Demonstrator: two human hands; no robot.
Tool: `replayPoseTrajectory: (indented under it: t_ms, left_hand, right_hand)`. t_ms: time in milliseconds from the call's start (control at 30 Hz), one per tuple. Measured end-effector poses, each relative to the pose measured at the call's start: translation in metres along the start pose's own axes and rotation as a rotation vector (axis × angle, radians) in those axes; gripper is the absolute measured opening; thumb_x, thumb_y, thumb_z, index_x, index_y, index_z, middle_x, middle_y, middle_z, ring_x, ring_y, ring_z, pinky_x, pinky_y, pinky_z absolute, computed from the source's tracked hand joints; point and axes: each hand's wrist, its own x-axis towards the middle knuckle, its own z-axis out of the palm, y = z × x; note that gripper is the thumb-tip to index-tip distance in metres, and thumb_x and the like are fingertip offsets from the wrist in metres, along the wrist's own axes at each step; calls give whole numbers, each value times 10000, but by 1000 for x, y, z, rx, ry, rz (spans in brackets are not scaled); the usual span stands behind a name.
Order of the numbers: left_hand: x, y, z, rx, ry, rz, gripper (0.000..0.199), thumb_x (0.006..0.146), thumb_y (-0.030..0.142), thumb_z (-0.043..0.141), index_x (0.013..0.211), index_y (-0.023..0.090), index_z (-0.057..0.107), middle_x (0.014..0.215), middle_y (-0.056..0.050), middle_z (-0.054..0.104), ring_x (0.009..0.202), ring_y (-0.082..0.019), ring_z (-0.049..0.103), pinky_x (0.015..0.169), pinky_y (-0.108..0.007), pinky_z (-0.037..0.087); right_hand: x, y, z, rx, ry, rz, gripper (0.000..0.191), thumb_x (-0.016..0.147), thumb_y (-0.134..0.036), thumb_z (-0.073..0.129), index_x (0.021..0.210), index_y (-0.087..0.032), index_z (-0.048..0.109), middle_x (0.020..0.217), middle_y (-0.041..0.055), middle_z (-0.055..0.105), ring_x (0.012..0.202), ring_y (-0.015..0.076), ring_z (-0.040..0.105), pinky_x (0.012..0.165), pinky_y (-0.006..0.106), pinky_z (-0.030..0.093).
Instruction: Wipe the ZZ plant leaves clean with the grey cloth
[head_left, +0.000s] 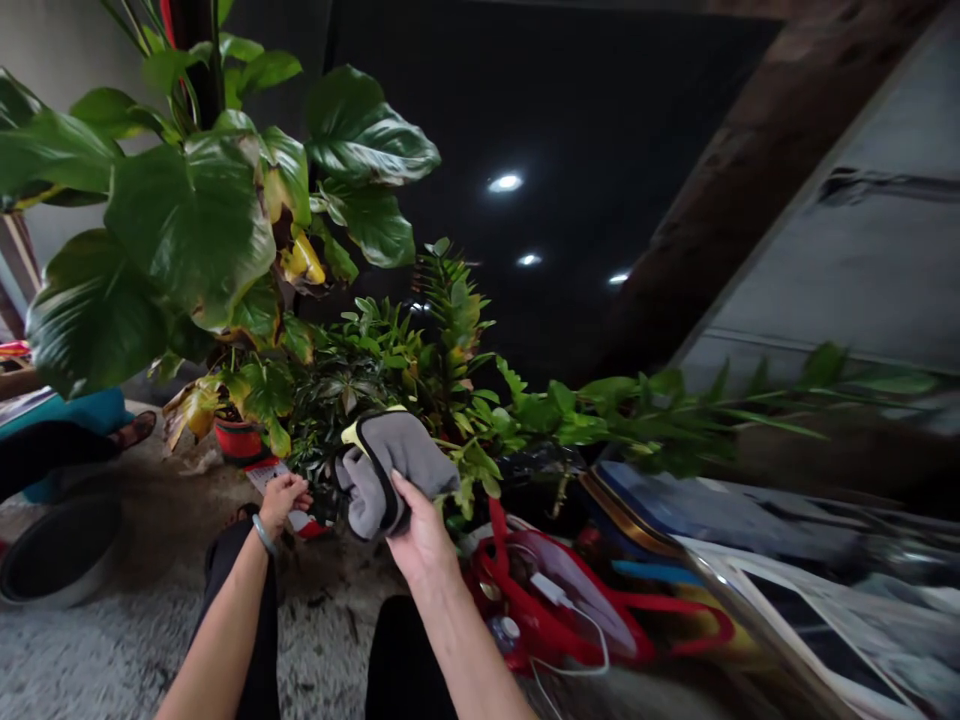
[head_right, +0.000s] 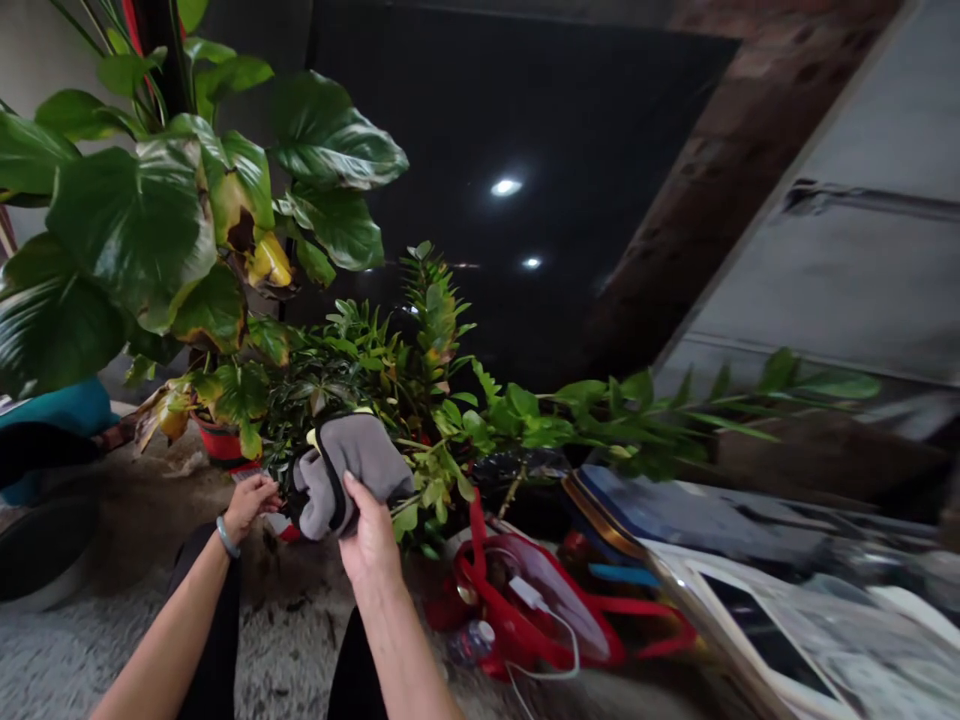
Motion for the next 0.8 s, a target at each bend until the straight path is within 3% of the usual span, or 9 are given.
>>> replayPoseTrajectory:
  t_ms: [100, 233, 333, 400, 533, 633, 733, 800]
  left_hand:
    - [0, 0, 2, -1, 13, 10, 365, 556, 393, 868, 617, 186, 573, 504, 29, 599, 488, -142, 611, 492, -245, 506]
    - [0, 2, -3, 0, 26, 16, 354, 564, 397, 858, 617, 188, 578, 496, 30, 604, 472, -128, 590, 488, -235, 495]
    - [-1, 4, -8, 3, 16, 5, 369, 556, 416, 865, 659, 186, 596, 544, 3, 653, 519, -152, 636, 522, -251, 520]
    - [-2, 5, -8, 7, 9, 2, 377, 549, 415, 870, 670, 184, 597, 557, -1, 657, 529, -153, 641, 535, -253, 523]
    - [-3, 5, -3, 24, 4, 2, 341, 564, 389, 849, 654, 180, 595, 547, -4, 644, 523, -161, 631, 527, -262, 509]
    - [-2, 5, 0, 42, 20, 21, 300, 561, 344, 829, 603, 177, 583, 517, 14, 607, 501, -142, 584, 509, -247, 470]
    - [-2, 6, -1, 53, 43, 44, 279, 544, 313, 816, 575, 170, 579, 492, 44, 552, 480, -103, 510, 486, -217, 407]
    - [-2, 6, -2, 56, 42, 42, 270, 549, 326, 803, 585, 173, 584, 474, 54, 523, 471, -101, 492, 480, -217, 395]
  right_hand:
    - [-3, 17, 11, -36, 46, 129, 250, 629, -223, 829, 868, -193, 759, 864, 51, 822, 956, 270, 770, 860, 384, 620]
    - [-14, 44, -28, -152, 108, 373, 182, 676, -288, 809, 807, -176, 752, 721, 73, 798, 819, 295, 786, 790, 434, 627]
    - [-15, 34, -48, -114, 139, 340, 167, 682, -272, 812, 813, -184, 759, 731, 58, 802, 765, 272, 784, 814, 436, 626]
    - [-12, 17, -40, -52, 127, 220, 188, 676, -243, 817, 851, -194, 767, 810, 46, 817, 825, 254, 784, 858, 411, 620]
    - [-7, -2, 3, -12, -5, -8, 345, 626, -223, 846, 963, -201, 770, 994, 52, 820, 1027, 264, 754, 933, 395, 601]
    - [-12, 15, 14, -102, -73, 99, 332, 582, -231, 853, 900, -178, 775, 930, 73, 822, 987, 302, 762, 921, 430, 608]
    - [-21, 34, 2, -151, -38, 230, 272, 543, -224, 864, 788, -155, 771, 823, 93, 815, 950, 325, 767, 887, 429, 617]
    - [-23, 35, -4, -126, 3, 229, 274, 531, -223, 877, 775, -155, 771, 814, 90, 814, 949, 320, 767, 874, 412, 617]
